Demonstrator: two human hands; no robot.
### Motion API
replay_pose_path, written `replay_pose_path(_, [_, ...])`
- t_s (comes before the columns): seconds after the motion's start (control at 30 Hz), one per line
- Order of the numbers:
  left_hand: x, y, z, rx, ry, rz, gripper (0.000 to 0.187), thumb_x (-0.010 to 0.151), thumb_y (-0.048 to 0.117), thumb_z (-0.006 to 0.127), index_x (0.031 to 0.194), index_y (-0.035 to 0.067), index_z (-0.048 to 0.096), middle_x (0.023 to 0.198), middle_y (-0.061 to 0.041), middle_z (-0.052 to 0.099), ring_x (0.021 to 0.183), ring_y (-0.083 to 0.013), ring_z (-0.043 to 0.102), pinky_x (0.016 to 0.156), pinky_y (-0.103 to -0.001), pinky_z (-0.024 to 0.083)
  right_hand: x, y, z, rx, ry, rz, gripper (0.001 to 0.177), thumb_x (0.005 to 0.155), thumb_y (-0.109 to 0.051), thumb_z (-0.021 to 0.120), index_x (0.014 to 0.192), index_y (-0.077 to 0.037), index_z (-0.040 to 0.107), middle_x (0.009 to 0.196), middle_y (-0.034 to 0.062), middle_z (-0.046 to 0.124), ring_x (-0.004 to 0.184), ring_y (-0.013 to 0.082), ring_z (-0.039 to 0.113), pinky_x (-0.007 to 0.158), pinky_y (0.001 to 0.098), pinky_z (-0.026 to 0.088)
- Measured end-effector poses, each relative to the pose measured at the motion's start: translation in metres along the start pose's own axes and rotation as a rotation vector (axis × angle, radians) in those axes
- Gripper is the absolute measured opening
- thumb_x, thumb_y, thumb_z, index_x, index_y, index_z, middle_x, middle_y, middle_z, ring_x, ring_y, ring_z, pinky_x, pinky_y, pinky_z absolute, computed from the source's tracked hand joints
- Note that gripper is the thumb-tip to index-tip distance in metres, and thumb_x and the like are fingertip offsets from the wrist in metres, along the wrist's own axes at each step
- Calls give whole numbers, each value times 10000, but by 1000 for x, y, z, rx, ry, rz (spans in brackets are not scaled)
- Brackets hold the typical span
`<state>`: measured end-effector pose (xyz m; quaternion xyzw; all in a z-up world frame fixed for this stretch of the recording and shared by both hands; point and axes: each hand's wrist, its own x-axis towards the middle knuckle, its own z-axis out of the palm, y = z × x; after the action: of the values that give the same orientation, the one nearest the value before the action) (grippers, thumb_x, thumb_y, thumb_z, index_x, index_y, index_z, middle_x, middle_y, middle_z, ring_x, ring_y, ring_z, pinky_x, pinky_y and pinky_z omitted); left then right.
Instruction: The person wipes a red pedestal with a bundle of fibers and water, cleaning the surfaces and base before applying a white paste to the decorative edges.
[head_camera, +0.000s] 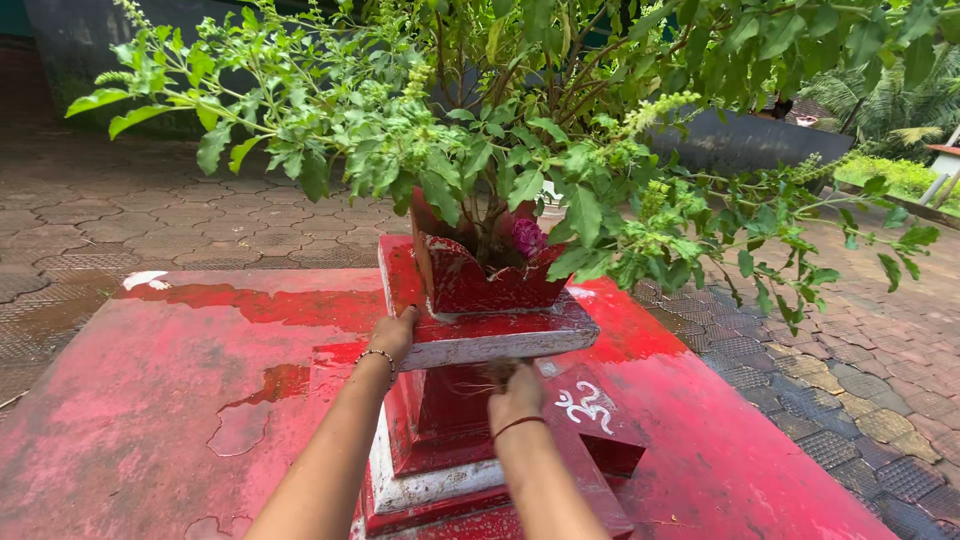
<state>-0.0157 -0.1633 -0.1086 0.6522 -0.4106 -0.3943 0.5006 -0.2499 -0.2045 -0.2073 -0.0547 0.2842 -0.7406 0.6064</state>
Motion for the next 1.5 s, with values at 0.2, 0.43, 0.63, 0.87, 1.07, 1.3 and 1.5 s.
replay_pose_path(0.2, [1,3,1,67,38,-25,662,954,528,574,1183,-83,690,1155,-279,734,1099,-396,714,951,-479,507,-20,62,5,218,-332,836,216,953,69,429,942,46,643,888,162,674,753,293,683,720,402,628])
replay_pose_path(0.43, [1,0,0,185,127,35,669,965,545,587,1186,-78,687,1203,-297,667,1159,-414,633,980,-481,468,26,11,-9,176,-93,362,218,966,80,402,997,90,617,930,207,696,812,350,684,778,429,638])
replay_pose_path(0.63, [-1,3,2,-5,44,-25,667,942,531,591,1136,-98,701,1084,-250,750,946,-315,717,853,-452,524,-66,44,27,73,-53,691,239,981,-19,397,1017,67,617,964,250,707,879,376,707,820,484,619])
replay_pose_path(0.87, [-27,11,-2,-67,32,-83,649,930,533,565,1180,-54,683,1095,-201,720,933,-314,692,785,-482,548,-18,-1,2,428,-23,791,247,1015,23,391,1067,126,609,983,254,700,922,358,731,824,428,658])
replay_pose_path(1.07, [-23,17,-9,226,44,-21,770,979,631,538,1250,-75,685,1205,-260,707,1081,-326,658,931,-432,480,-77,47,32,240,-139,915,288,1009,33,355,1124,116,605,1103,281,687,1034,375,688,902,489,622])
replay_pose_path(1.3, [-19,10,-10,177,9,-3,793,961,625,485,1328,-65,618,1375,-277,632,1306,-387,581,1089,-457,419,-32,18,4,231,-88,635,330,1021,-19,353,1131,104,640,1106,250,700,1025,331,712,903,415,634])
replay_pose_path(1.5, [-5,8,-7,259,13,-54,799,971,631,458,1308,-71,640,1342,-299,652,1293,-416,615,1079,-474,453,-57,52,24,306,-135,1029,261,1072,-17,342,1049,85,581,1055,212,672,979,344,703,955,495,612])
